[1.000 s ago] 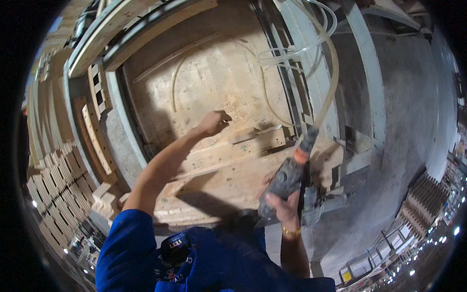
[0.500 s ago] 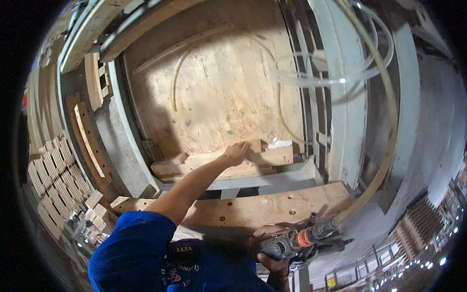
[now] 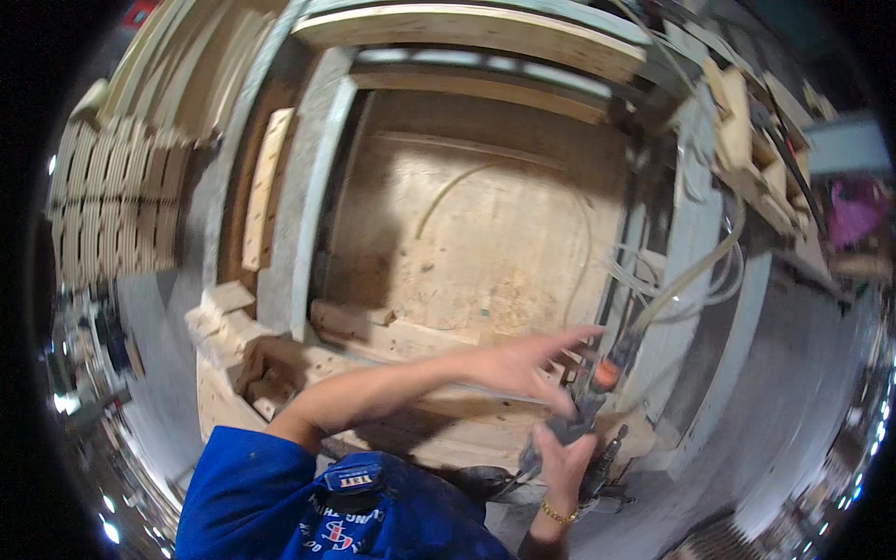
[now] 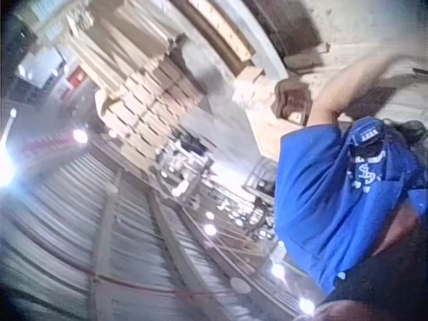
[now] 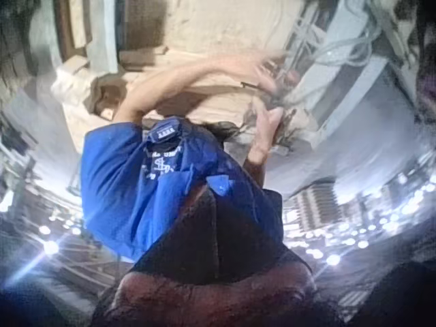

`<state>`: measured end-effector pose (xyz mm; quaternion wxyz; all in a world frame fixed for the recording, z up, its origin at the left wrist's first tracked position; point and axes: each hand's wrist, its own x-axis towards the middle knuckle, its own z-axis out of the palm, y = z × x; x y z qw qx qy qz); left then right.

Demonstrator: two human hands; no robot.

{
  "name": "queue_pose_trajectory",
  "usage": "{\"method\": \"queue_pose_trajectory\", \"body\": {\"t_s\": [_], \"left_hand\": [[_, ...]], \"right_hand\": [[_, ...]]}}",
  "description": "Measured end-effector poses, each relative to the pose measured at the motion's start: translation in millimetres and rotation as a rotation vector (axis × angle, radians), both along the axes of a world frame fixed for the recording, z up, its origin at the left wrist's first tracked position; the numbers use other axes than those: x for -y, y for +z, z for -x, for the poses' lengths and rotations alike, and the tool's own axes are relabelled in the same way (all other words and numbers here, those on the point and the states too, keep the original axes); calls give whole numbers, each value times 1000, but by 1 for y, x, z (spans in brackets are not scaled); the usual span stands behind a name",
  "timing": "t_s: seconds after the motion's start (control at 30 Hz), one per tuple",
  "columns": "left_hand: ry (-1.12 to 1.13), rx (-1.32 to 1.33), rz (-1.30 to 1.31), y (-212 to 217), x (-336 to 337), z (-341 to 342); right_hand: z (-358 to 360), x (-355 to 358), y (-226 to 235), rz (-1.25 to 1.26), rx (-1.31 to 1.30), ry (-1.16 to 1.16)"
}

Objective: The person drills holes into small wooden pieces using a handheld power drill. They repeatedly pick up pieces, position them on a workbench, drill multiple holes, and set the pieces aside.

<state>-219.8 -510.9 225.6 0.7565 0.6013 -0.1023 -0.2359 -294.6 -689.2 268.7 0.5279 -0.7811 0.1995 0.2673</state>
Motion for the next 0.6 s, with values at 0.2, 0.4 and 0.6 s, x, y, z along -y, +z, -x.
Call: {"method": "queue_pose_trajectory", "body": {"t_s": [0.2,0.4,0.6], "left_hand": [[751,290,-143,14,7,-1],[988,197,-240,-39,-41,-35],[1035,38,-311,-103,-73,-43]], "right_hand": [[-77,-73,2,143,552,459],[-144,-112,-62,388,455,754],[-153,-151,-132,151,423,684]]}}
